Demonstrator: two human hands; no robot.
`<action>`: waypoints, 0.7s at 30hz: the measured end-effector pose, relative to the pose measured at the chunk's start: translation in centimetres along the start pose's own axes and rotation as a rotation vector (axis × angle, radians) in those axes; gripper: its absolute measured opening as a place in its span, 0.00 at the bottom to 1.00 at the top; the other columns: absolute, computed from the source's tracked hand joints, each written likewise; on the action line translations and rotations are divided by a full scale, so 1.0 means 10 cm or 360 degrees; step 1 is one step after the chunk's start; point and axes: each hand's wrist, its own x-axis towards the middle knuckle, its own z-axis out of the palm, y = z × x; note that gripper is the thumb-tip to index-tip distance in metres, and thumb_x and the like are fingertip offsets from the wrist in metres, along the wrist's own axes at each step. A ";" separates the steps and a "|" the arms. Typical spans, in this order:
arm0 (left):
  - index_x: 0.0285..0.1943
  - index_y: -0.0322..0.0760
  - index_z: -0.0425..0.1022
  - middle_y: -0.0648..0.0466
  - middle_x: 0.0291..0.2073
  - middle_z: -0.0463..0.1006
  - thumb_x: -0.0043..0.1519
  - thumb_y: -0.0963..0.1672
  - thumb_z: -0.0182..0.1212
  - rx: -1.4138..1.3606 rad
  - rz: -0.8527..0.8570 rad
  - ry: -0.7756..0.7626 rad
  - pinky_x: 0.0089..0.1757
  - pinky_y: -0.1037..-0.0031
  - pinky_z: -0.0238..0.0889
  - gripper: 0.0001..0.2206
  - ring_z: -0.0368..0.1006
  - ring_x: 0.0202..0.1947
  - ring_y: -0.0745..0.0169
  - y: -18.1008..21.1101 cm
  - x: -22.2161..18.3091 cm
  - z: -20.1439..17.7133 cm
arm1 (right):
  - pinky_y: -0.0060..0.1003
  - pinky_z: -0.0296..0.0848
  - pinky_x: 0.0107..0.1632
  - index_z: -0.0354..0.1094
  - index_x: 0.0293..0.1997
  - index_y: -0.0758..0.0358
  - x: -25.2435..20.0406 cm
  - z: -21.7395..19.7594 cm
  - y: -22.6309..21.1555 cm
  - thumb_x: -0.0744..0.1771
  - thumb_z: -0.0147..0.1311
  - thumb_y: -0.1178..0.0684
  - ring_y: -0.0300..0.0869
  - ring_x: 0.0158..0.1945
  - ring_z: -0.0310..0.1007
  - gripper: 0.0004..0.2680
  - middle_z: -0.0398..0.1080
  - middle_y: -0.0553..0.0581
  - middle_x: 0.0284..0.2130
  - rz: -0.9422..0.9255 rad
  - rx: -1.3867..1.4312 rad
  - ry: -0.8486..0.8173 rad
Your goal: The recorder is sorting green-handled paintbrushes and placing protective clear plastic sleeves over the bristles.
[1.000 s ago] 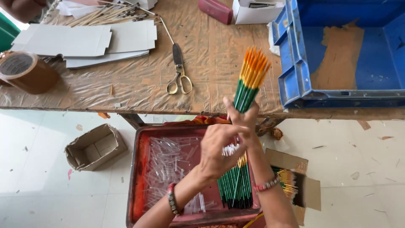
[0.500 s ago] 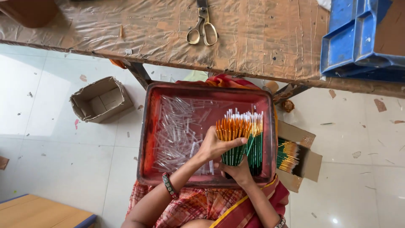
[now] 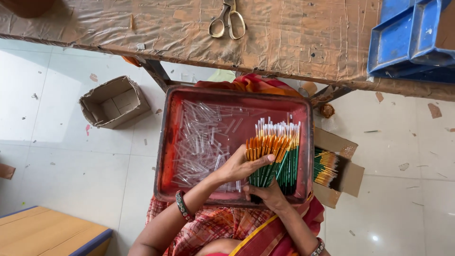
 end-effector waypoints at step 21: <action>0.42 0.33 0.80 0.56 0.31 0.84 0.54 0.47 0.76 0.0051 0.0248 0.0541 0.36 0.77 0.78 0.15 0.80 0.30 0.72 0.38 -0.03 0.26 | 0.32 0.79 0.24 0.69 0.43 0.69 0.09 0.03 0.01 0.57 0.74 0.58 0.40 0.23 0.79 0.17 0.77 0.55 0.24 -0.0651 -0.0361 0.0125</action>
